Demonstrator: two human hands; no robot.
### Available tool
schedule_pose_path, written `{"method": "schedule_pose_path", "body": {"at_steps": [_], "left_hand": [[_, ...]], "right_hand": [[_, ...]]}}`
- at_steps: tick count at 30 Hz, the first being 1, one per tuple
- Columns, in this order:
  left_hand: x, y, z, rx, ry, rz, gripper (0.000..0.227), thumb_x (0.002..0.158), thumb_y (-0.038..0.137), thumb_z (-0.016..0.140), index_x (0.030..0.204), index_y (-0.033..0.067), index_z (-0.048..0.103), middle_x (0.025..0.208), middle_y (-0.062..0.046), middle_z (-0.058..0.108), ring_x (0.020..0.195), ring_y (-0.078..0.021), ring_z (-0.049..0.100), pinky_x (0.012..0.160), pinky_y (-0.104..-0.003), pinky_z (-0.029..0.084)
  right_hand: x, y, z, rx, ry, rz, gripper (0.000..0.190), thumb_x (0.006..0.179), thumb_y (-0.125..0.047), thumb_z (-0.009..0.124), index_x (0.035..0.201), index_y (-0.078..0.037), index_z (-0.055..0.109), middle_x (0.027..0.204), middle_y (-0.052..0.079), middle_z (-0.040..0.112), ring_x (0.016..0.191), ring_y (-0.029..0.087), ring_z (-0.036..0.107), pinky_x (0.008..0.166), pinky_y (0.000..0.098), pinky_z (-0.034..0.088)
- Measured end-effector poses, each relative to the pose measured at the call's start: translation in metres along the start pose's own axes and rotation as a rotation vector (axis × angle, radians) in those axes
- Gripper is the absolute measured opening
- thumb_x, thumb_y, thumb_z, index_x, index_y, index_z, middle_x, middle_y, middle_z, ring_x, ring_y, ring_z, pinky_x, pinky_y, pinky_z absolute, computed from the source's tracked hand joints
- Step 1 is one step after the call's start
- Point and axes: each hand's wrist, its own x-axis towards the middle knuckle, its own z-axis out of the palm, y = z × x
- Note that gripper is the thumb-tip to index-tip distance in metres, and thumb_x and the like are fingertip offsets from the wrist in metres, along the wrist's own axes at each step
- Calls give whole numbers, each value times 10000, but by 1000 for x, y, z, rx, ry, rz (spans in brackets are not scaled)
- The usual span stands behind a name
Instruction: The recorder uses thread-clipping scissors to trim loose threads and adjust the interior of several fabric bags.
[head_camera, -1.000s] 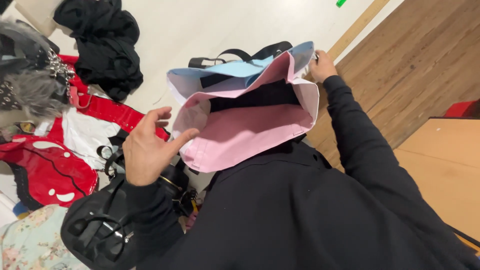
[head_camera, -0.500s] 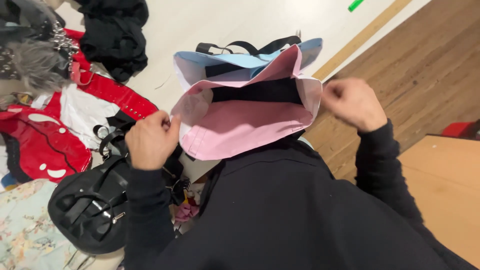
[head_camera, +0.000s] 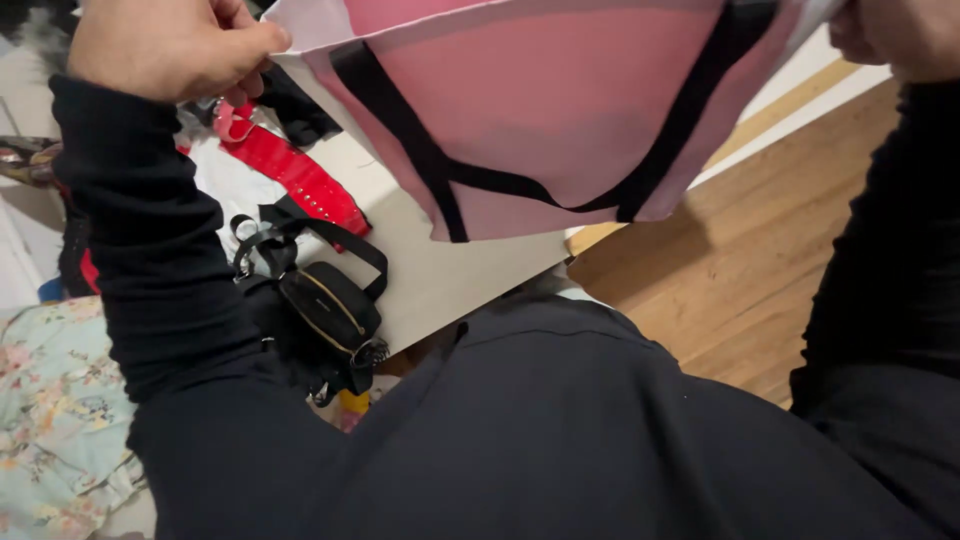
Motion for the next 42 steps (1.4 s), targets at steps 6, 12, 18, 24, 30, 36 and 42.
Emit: {"method": "schedule_pose_path", "body": {"at_steps": [6,12,18,24,30,36,42], "left_hand": [[-8,-35,104,-116,-45,21,321,884,390,740,776,92,790,637,-66,694,555,-227,678,582,-370,550],[-47,54,136,-60,328,15,385,877,412,770,927,32,740,788,-86,716,714,-314,703,629,-453,524],[-54,53,178,86,581,945,617,806,651,677,799,36,636,783,-96,692,866,-275,714,953,-400,456],[-8,75,172,-29,494,790,510,1041,435,771,702,106,580,615,-74,546,532,-264,545,531,-382,413],[-2,174,109,-257,489,905,372,1097,263,761,791,85,645,550,-25,469,417,-191,439,441,-345,322],[-23,216,140,-51,716,939,303,1062,186,677,773,105,633,616,-29,519,522,-208,517,493,-390,364],[-55,260,165,-625,332,656,233,1138,63,673,930,-10,598,768,-176,570,609,-332,507,577,-436,390]], "right_hand": [[-20,25,71,-640,188,-544,68,1076,-41,656,1078,27,660,783,79,612,692,216,593,646,314,461],[-61,14,145,437,74,212,414,1176,-373,615,957,-23,625,739,38,593,602,136,580,553,276,454],[-122,47,193,928,466,156,575,1132,-527,417,1072,-30,701,829,74,645,702,190,666,642,324,548],[-199,35,294,887,405,644,382,1055,-449,535,899,-117,643,687,10,604,568,130,581,492,297,484],[-231,-67,301,1069,-300,585,567,1029,-503,427,1068,-13,710,876,63,745,684,116,692,604,272,576],[-323,-44,266,982,-57,497,465,1059,-411,537,909,7,677,686,49,638,518,142,591,472,288,496],[-453,-44,175,1292,464,269,633,1196,-543,529,805,-53,618,645,11,579,517,117,516,470,276,397]]}}
